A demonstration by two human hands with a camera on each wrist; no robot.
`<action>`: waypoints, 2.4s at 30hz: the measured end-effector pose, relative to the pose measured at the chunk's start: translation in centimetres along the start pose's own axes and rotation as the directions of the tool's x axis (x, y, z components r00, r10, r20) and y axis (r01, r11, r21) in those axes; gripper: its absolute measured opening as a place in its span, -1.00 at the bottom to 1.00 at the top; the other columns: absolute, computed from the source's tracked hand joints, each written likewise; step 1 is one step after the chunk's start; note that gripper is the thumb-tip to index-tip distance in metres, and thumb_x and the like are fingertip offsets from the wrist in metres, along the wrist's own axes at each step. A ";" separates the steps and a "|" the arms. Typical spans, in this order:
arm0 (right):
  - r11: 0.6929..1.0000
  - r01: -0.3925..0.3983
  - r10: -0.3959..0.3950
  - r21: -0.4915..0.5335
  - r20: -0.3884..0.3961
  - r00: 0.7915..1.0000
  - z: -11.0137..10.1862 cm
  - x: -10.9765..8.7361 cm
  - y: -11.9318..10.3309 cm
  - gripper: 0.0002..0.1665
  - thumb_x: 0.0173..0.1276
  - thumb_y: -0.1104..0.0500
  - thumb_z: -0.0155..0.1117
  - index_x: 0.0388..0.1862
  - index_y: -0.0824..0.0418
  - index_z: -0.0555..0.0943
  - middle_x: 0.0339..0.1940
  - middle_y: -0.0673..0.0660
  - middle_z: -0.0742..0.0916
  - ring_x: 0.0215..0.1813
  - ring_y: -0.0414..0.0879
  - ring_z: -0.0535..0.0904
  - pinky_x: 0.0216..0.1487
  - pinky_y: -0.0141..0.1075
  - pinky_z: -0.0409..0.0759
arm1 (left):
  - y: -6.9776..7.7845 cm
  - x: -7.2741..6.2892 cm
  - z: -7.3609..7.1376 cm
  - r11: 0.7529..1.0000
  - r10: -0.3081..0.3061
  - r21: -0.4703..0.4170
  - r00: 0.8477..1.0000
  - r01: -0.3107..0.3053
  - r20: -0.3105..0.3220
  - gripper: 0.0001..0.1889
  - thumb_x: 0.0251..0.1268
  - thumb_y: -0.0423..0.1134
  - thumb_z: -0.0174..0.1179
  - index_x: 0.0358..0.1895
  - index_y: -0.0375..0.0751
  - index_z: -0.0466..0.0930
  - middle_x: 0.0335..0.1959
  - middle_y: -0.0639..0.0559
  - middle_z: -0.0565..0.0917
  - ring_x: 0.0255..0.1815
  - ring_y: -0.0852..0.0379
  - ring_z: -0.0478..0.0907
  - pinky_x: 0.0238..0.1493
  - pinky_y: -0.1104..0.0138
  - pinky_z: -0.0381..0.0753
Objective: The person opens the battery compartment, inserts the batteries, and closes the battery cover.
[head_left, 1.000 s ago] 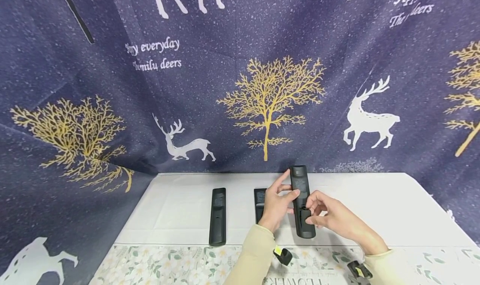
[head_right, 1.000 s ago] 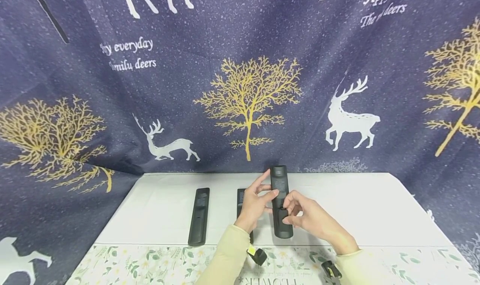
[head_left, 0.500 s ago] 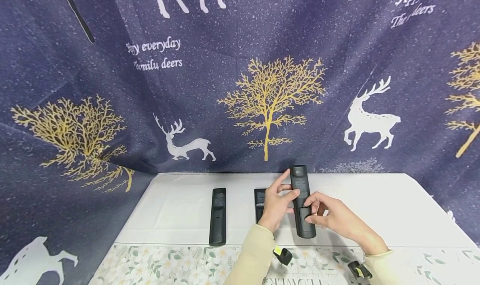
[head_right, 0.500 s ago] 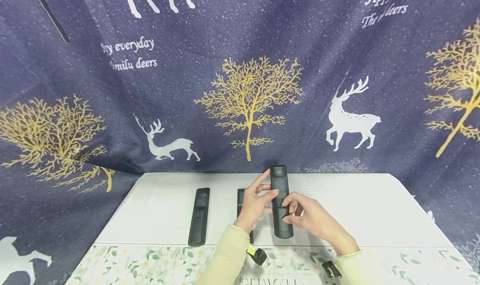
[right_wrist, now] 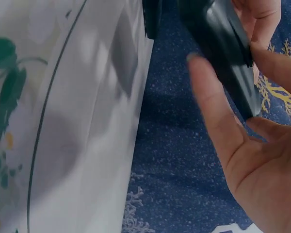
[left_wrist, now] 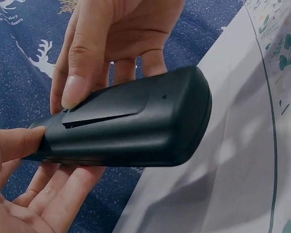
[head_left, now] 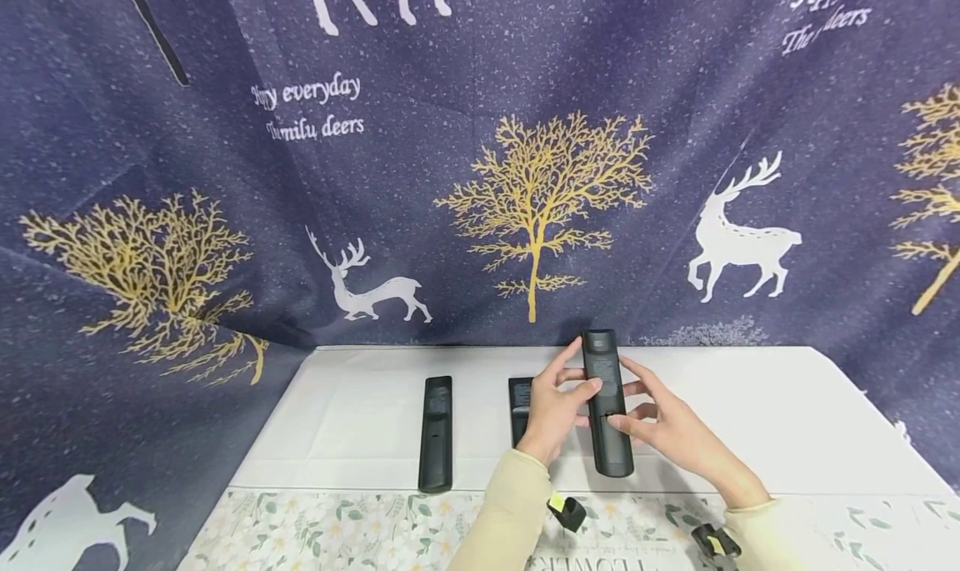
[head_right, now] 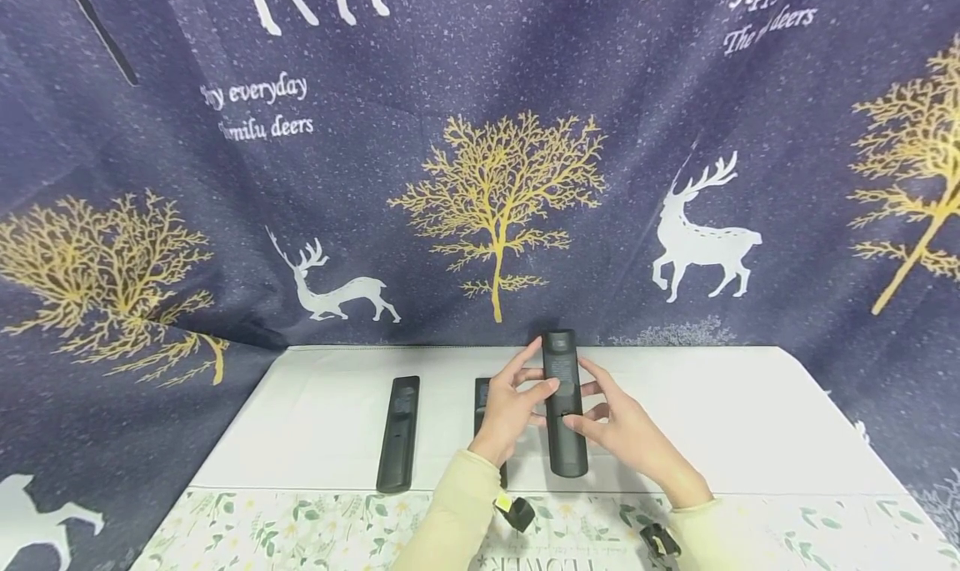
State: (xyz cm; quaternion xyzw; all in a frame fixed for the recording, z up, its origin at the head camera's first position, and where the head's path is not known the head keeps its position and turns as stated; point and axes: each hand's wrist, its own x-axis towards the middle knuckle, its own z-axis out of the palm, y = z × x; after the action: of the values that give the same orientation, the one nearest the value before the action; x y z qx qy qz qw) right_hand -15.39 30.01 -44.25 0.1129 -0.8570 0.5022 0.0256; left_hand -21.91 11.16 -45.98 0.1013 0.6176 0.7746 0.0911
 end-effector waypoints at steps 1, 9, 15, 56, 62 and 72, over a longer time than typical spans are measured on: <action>1.000 -0.006 0.005 0.018 0.010 1.000 0.1 0.0 0.0 0.11 0.49 0.16 0.46 0.78 0.21 -0.02 0.24 0.42 0.57 -0.08 0.03 0.74 -0.20 -0.08 0.77 | 0.0 0.0 0.0 1.000 0.000 -0.001 1.000 0.000 0.001 -0.33 0.39 -0.36 0.43 0.47 0.34 0.57 -0.03 -0.02 0.70 -0.23 0.00 0.77 -0.42 0.10 0.80; 0.997 0.010 -0.011 0.081 0.012 1.000 0.3 0.1 -0.1 0.12 0.48 0.27 0.45 0.78 0.23 -0.04 0.13 0.40 0.56 -0.09 0.10 0.75 -0.31 -0.06 0.81 | 0.1 0.0 -0.1 1.000 0.002 0.003 1.000 -0.002 0.003 -0.33 0.40 -0.36 0.43 0.48 0.34 0.56 -0.03 -0.03 0.69 -0.23 0.01 0.77 -0.43 0.12 0.80; 0.998 0.006 -0.006 0.061 -0.002 1.000 0.4 0.2 0.1 0.11 0.46 0.24 0.47 0.77 0.18 0.01 0.07 0.37 0.57 -0.14 0.05 0.75 -0.32 -0.02 0.81 | -0.1 0.2 -0.1 1.000 0.011 0.003 1.000 -0.011 0.004 -0.32 0.39 -0.37 0.43 0.48 0.32 0.56 -0.03 -0.05 0.68 -0.24 0.01 0.77 -0.41 0.11 0.81; 0.982 -0.137 0.131 0.131 0.049 0.990 0.4 0.1 0.6 0.05 0.55 0.27 0.35 0.75 0.29 -0.10 -0.05 0.37 0.53 -0.04 0.21 0.76 -0.33 -0.02 0.82 | -1.1 0.0 -0.1 0.995 -0.071 0.078 0.995 0.066 0.075 -0.22 0.28 -0.43 0.44 0.53 0.26 0.51 -0.03 0.01 0.66 -0.30 -0.01 0.78 -0.40 0.09 0.81; 0.981 -0.161 0.152 0.111 0.088 0.984 0.0 0.1 1.1 0.07 0.54 0.30 0.36 0.72 0.39 -0.13 -0.10 0.37 0.56 -0.19 0.15 0.76 -0.36 -0.06 0.82 | -1.8 -0.1 0.2 0.992 -0.078 0.100 0.994 0.071 0.072 -0.24 0.28 -0.46 0.44 0.52 0.22 0.54 -0.08 0.03 0.67 -0.31 0.00 0.76 -0.44 0.10 0.79; 0.969 -0.221 0.205 0.106 0.144 0.968 -0.7 0.1 2.0 0.08 0.51 0.37 0.35 0.68 0.51 -0.18 -0.13 0.36 0.56 -0.17 0.13 0.73 -0.35 0.01 0.81 | -2.7 -0.2 0.9 0.982 -0.098 0.169 0.993 0.085 0.071 -0.21 0.22 -0.52 0.46 0.53 0.08 0.53 -0.07 0.02 0.69 -0.37 0.01 0.76 -0.38 0.14 0.82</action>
State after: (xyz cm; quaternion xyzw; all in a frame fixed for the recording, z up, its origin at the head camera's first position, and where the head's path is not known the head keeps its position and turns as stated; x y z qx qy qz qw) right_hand -15.99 31.52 -45.59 0.0545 -0.8318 0.5446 -0.0923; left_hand -21.38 12.55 -48.45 0.1105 0.6797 0.7111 0.1421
